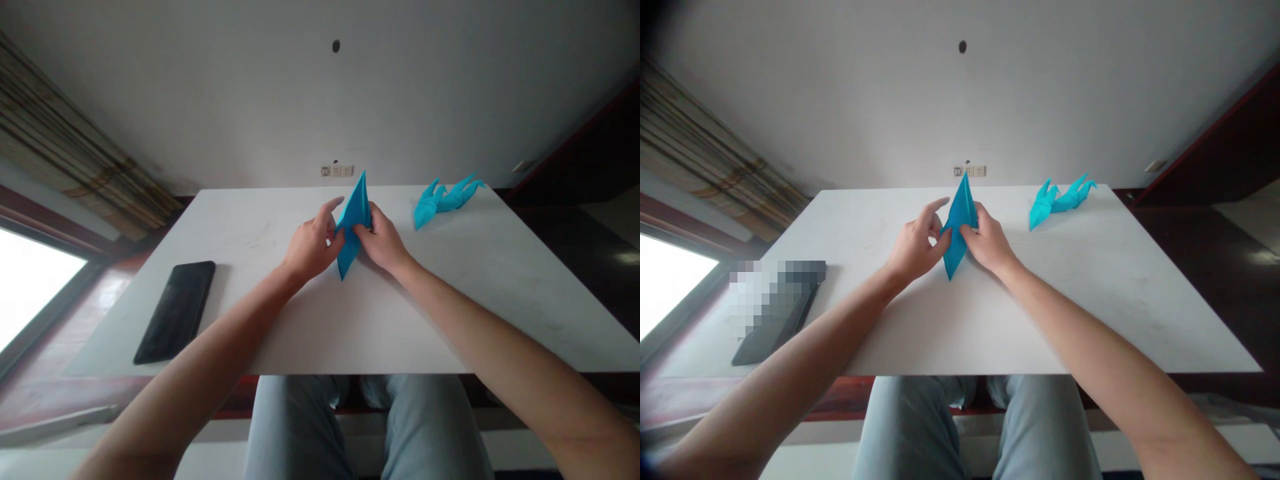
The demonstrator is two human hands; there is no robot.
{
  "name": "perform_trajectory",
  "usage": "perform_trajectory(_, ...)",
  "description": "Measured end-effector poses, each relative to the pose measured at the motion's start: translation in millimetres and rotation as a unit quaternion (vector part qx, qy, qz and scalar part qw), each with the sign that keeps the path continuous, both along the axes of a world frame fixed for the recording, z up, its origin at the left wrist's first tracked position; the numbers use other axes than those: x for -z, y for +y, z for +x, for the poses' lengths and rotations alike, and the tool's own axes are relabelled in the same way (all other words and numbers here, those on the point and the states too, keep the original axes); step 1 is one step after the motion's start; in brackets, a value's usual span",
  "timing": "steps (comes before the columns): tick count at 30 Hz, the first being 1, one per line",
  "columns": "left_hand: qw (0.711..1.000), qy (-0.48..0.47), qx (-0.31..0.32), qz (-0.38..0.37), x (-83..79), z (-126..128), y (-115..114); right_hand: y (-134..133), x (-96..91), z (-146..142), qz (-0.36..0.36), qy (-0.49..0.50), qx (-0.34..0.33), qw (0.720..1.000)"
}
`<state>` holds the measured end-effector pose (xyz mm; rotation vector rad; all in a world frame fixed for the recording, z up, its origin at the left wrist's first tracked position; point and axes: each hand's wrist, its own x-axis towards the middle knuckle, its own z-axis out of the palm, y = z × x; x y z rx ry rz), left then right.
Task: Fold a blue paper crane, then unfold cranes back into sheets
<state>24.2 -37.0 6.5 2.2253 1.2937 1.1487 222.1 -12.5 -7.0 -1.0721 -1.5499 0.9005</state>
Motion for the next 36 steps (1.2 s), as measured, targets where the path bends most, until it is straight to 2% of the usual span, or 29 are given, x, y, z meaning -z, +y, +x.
perform_trajectory(5, 1.0, -0.017, -0.007, -0.016, 0.5, 0.5, 0.1, 5.8, -5.4, 11.8, 0.038, -0.065, 0.053, 0.996)
perform_trajectory(9, 0.997, -0.021, -0.062, -0.044, -1.3, -1.4, 3.7, 6.6, -8.7, 17.3, 0.074, -0.109, 0.073, 0.989)
perform_trajectory(14, 0.985, 0.043, -0.115, -0.121, -4.1, -6.0, 8.5, 6.8, -8.7, 21.3, 0.087, -0.189, 0.079, 0.975)
perform_trajectory(17, 0.983, 0.07, -0.126, -0.11, -4.6, -7.3, 9.2, 7.4, -8.9, 22.6, 0.085, -0.22, 0.088, 0.968)
perform_trajectory(21, 0.989, 0.086, -0.092, -0.074, -4.7, -3.8, 5.9, 4.7, -14.1, 21.8, 0.091, -0.239, 0.098, 0.962)
perform_trajectory(25, 0.989, 0.09, -0.079, -0.083, -6.4, -0.5, 2.0, 4.3, -16.1, 22.1, 0.087, -0.266, 0.082, 0.956)
perform_trajectory(28, 0.989, 0.077, -0.081, -0.097, -8.9, -1.9, 1.9, 9.6, -10.8, 24.9, 0.091, -0.246, 0.055, 0.963)
perform_trajectory(32, 0.989, 0.067, -0.089, -0.101, -9.8, -7.3, 5.9, 18.2, -4.5, 32.2, 0.097, -0.189, -0.016, 0.977)
perform_trajectory(36, 0.99, 0.075, -0.083, -0.086, -5.6, -15.9, 12.9, 24.4, -5.5, 43.7, 0.096, -0.169, -0.1, 0.976)
